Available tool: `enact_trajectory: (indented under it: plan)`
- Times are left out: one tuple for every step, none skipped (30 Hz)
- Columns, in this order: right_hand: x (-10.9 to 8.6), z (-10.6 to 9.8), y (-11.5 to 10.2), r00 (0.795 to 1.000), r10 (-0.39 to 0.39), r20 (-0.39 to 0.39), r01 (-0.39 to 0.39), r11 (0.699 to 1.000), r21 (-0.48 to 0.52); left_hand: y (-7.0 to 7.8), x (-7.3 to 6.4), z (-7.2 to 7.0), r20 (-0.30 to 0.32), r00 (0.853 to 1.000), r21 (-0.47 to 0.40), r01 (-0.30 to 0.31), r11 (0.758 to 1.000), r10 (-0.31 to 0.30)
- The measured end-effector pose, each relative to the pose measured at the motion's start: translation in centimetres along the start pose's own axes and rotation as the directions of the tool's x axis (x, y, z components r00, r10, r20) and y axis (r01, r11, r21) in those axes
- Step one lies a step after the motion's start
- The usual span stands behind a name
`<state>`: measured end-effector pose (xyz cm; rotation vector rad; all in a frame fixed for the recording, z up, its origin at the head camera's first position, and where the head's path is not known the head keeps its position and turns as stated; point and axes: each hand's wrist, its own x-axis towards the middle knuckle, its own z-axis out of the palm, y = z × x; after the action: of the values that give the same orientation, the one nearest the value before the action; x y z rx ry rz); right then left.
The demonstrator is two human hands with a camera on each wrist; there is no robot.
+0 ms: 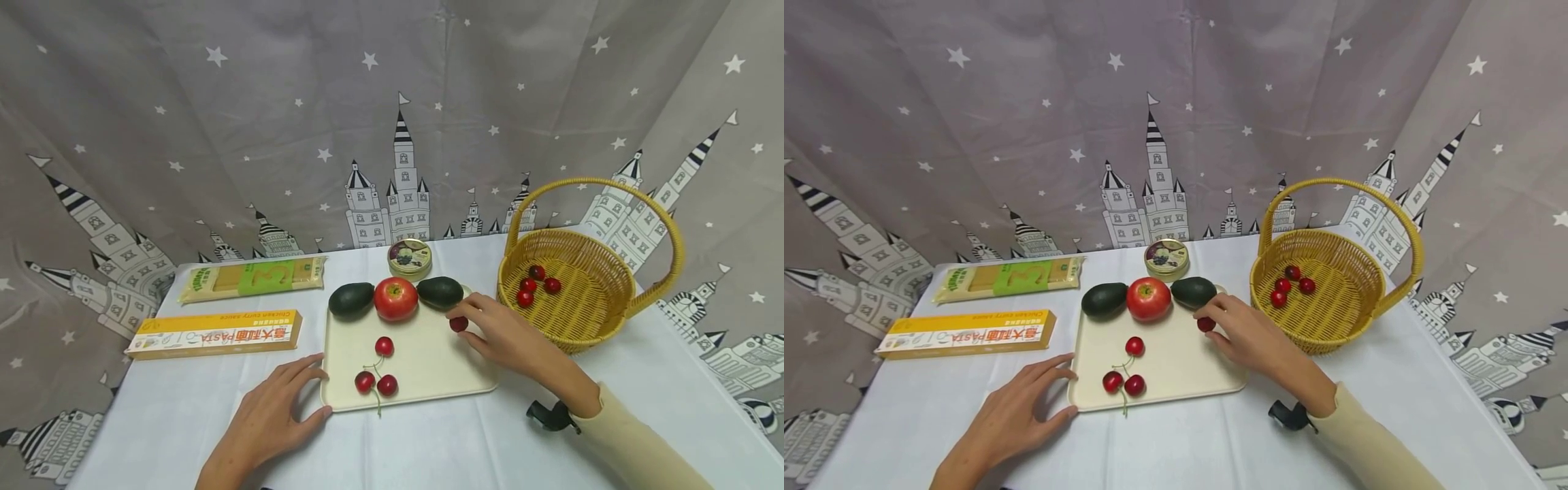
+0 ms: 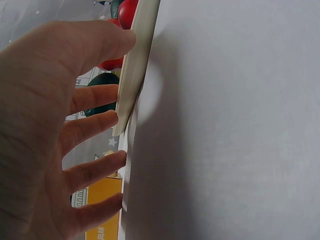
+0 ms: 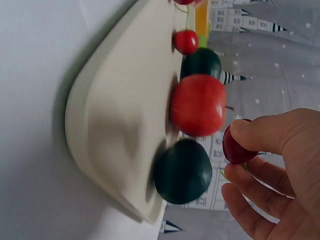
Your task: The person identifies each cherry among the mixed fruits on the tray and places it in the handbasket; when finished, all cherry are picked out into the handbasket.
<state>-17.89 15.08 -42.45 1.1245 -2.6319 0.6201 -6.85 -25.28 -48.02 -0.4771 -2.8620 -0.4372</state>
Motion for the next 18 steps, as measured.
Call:
enact_trajectory:
  plan:
    - [-0.1,-0.2,0.2,1.0,-0.003,-0.011,0.003,1.0,0.0,0.0,0.0,0.0,0.001,1.0,0.001,0.001,1.0,-0.001]
    - [-0.3,-0.4,0.4,1.0,-0.006,-0.024,0.006,1.0,-0.003,0.0,0.0,0.0,0.002,1.0,0.001,0.002,1.0,-0.002]
    - [-0.4,-0.6,0.6,0.999,-0.01,-0.035,0.01,1.0,-0.007,0.0,0.1,0.0,0.004,1.0,0.002,0.003,1.0,-0.003]
    - [-0.6,-0.9,0.8,0.999,-0.007,-0.043,0.007,1.0,-0.006,0.0,0.1,0.0,0.006,1.0,0.003,0.004,1.0,-0.004]
    - [-0.7,-1.1,0.9,0.999,0.001,-0.048,-0.001,1.0,-0.007,0.0,0.0,0.0,0.008,1.0,0.003,0.005,1.0,-0.005]
    - [-0.9,-1.4,1.0,0.999,0.01,-0.05,-0.011,1.0,-0.01,0.0,0.0,0.0,0.01,1.0,0.004,0.005,1.0,-0.005]
    - [-1.0,-1.7,1.1,0.998,0.02,-0.051,-0.021,1.0,-0.016,0.0,0.1,0.0,0.011,1.0,0.004,0.005,1.0,-0.005]
    - [-1.1,-1.9,1.2,0.998,0.031,-0.052,-0.032,0.999,-0.024,0.1,0.0,0.1,0.013,1.0,0.003,0.006,1.0,-0.006]
    - [-1.2,-2.1,1.3,0.998,0.045,-0.051,-0.047,0.998,-0.029,0.1,0.0,0.1,0.015,1.0,0.002,0.007,1.0,-0.007]
    - [-1.4,-2.3,1.5,0.997,0.058,-0.048,-0.059,0.998,-0.032,0.1,0.0,0.1,0.018,1.0,0.003,0.008,1.0,-0.008]
    - [-1.5,-2.5,1.6,0.997,0.067,-0.046,-0.069,0.997,-0.043,0.1,0.0,0.1,0.02,1.0,0.003,0.01,1.0,-0.01]
    - [-1.7,-2.6,1.8,0.996,0.076,-0.045,-0.079,0.996,-0.048,0.1,0.0,0.0,0.02,1.0,0.004,0.012,1.0,-0.012]
    - [-1.8,-2.8,1.9,0.995,0.086,-0.045,-0.089,0.995,-0.052,0.2,0.1,0.0,0.021,1.0,0.004,0.014,1.0,-0.014]
    - [-1.9,-3.0,2.1,0.994,0.096,-0.046,-0.098,0.994,-0.053,0.2,0.1,0.0,0.023,1.0,0.004,0.015,1.0,-0.015]
    - [-2.0,-3.1,2.2,0.993,0.105,-0.048,-0.107,0.993,-0.053,0.2,0.1,-0.1,0.023,1.0,0.005,0.016,1.0,-0.016]
    - [-2.2,-3.3,2.4,0.992,0.113,-0.048,-0.115,0.992,-0.051,0.2,0.1,-0.1,0.022,1.0,0.005,0.015,1.0,-0.015]
    - [-2.3,-3.5,2.6,0.991,0.124,-0.049,-0.127,0.991,-0.052,0.2,0.1,-0.1,0.022,1.0,0.005,0.015,1.0,-0.015]
    - [-2.4,-3.7,2.7,0.989,0.136,-0.05,-0.138,0.989,-0.049,0.2,0.1,-0.1,0.021,1.0,0.005,0.014,1.0,-0.014]
